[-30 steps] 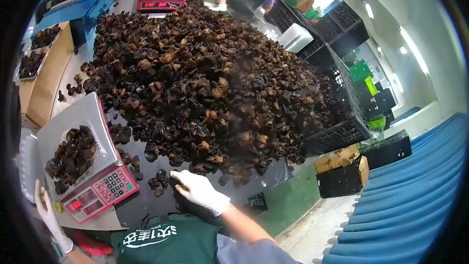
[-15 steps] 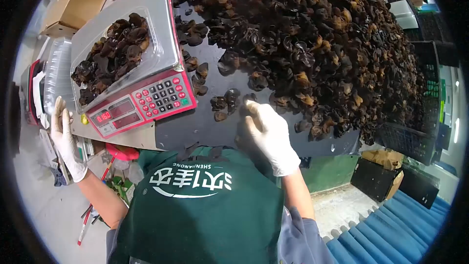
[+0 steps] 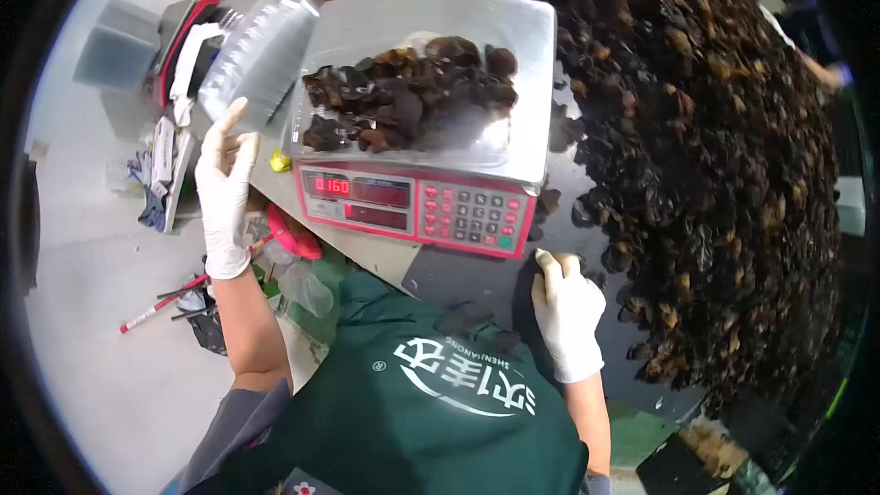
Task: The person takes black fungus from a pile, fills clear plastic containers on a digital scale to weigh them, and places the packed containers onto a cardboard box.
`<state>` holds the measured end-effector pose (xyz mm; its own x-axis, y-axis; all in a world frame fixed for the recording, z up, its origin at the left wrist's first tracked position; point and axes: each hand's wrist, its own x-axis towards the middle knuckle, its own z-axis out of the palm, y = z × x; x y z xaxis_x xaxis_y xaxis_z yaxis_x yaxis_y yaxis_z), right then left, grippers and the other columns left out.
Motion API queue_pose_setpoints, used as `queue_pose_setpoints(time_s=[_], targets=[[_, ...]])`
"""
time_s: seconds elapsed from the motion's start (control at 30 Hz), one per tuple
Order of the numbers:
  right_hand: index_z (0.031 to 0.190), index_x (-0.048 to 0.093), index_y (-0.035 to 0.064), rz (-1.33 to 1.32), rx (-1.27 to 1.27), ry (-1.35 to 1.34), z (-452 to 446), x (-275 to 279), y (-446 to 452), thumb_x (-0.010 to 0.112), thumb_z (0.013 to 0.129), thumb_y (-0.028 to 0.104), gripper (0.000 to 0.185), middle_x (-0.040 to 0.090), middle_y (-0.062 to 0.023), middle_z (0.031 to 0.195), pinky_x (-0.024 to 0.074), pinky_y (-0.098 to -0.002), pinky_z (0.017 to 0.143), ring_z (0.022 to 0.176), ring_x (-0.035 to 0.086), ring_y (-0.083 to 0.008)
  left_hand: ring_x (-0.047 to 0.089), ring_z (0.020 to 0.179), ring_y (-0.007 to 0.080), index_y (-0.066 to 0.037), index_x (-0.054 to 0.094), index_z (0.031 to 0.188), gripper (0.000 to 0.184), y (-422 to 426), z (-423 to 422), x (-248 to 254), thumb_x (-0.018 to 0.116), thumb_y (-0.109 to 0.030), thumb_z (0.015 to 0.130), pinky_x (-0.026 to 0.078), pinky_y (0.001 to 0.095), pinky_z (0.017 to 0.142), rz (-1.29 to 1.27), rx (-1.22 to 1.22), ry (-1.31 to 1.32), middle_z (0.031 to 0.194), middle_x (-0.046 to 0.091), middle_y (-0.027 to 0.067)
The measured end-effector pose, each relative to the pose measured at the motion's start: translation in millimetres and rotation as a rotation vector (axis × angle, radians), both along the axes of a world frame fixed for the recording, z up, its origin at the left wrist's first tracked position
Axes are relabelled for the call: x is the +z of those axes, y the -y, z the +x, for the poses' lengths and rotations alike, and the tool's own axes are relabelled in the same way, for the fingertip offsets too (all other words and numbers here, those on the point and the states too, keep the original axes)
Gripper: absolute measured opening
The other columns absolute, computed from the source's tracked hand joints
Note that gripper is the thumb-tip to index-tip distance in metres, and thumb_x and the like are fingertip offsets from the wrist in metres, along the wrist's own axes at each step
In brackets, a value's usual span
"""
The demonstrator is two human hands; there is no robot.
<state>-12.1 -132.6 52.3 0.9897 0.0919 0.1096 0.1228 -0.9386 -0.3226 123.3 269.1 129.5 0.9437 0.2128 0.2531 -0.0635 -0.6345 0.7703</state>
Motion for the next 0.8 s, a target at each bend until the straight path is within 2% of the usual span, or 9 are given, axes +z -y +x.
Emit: queue_pose_setpoints(time_s=[0.17,0.2,0.3,0.43,0.5,0.57,0.67,0.77,0.8], targets=[[0.105,0.068,0.0114,0.151,-0.031,0.114,2,19,7,0.075,0.079,-0.001,0.030,0.069,-0.0083,0.096,0.0567,-0.0349,0.062,0.073,0.071,-0.0258,0.064,0.093,0.0113,-0.005,0.058,0.141,0.050,-14,-4,-7,0.070,-0.003,0.092,0.053,0.0269,0.085,-0.119,0.006,0.042,0.136,0.063,0.0083],[0.103,0.067,0.0075,0.247,-0.057,0.133,4,24,7,0.074,0.078,-0.008,0.030,0.070,-0.0107,0.096,0.0583,-0.0323,0.066,0.079,0.073,-0.0262,0.064,0.094,0.0114,-0.004,0.059,0.140,0.050,-18,-4,-9,0.069,-0.002,0.092,0.053,0.0275,0.085,-0.080,0.016,0.029,0.139,0.060,0.0088],[0.102,0.066,0.0054,0.360,-0.107,0.162,16,50,5,0.072,0.078,-0.011,0.029,0.071,-0.0123,0.098,0.0586,-0.0324,0.068,0.081,0.074,-0.0268,0.064,0.094,0.0113,-0.004,0.059,0.140,0.049,-17,-5,-10,0.069,-0.002,0.091,0.054,0.0281,0.085,-0.045,0.032,0.019,0.138,0.059,0.0088],[0.107,0.068,0.0051,0.262,-0.086,0.186,27,76,5,0.068,0.080,-0.013,0.032,0.071,-0.0122,0.099,0.0579,-0.0315,0.069,0.080,0.072,-0.0271,0.056,0.092,0.0065,-0.008,0.057,0.145,0.050,-12,-10,-2,0.064,-0.002,0.096,0.048,0.0222,0.086,-0.020,-0.013,0.068,0.132,0.059,0.0015],[0.115,0.070,0.0083,0.248,-0.198,0.071,20,73,15,0.066,0.084,-0.010,0.037,0.067,-0.0102,0.094,0.0544,-0.0307,0.069,0.076,0.068,-0.0256,0.052,0.089,0.0054,-0.012,0.058,0.146,0.049,-16,-14,-4,0.063,-0.004,0.098,0.045,0.0209,0.083,-0.062,0.037,0.043,0.107,0.060,-0.0022],[0.113,0.072,0.0078,0.265,-0.214,0.075,4,42,43,0.066,0.085,-0.009,0.033,0.065,-0.0101,0.091,0.0528,-0.0317,0.068,0.075,0.066,-0.0244,0.048,0.079,0.0029,-0.012,0.057,0.147,0.047,-38,-19,-19,0.062,-0.007,0.100,0.042,0.0183,0.075,0.000,0.073,0.049,0.098,0.060,-0.0054],[0.108,0.075,0.0060,0.327,-0.309,0.029,-18,19,49,0.067,0.085,-0.007,0.027,0.064,-0.0093,0.089,0.0529,-0.0322,0.068,0.074,0.065,-0.0233,0.047,0.078,0.0022,-0.011,0.057,0.147,0.046,-55,-24,-36,0.061,-0.008,0.101,0.042,0.0178,0.074,-0.073,0.073,-0.004,0.101,0.061,-0.0052],[0.124,0.068,0.0084,0.293,-0.390,-0.225,-19,34,20,0.077,0.083,0.014,0.043,0.062,-0.0136,0.109,0.0557,-0.0364,0.077,0.085,0.068,-0.0247,0.052,0.086,0.0040,-0.010,0.057,0.146,0.046,-48,-19,-36,0.061,-0.007,0.101,0.045,0.0201,0.081,-0.096,0.061,-0.020,0.115,0.065,-0.0013],[0.130,0.064,0.0104,0.196,-0.341,-0.187,-19,18,19,0.080,0.080,0.023,0.053,0.059,-0.0155,0.118,0.0560,-0.0399,0.081,0.091,0.068,-0.0279,0.054,0.090,0.0048,-0.009,0.057,0.146,0.046,-39,-15,-34,0.061,-0.006,0.100,0.046,0.0210,0.085,-0.094,0.046,0.003,0.121,0.066,0.0001]])
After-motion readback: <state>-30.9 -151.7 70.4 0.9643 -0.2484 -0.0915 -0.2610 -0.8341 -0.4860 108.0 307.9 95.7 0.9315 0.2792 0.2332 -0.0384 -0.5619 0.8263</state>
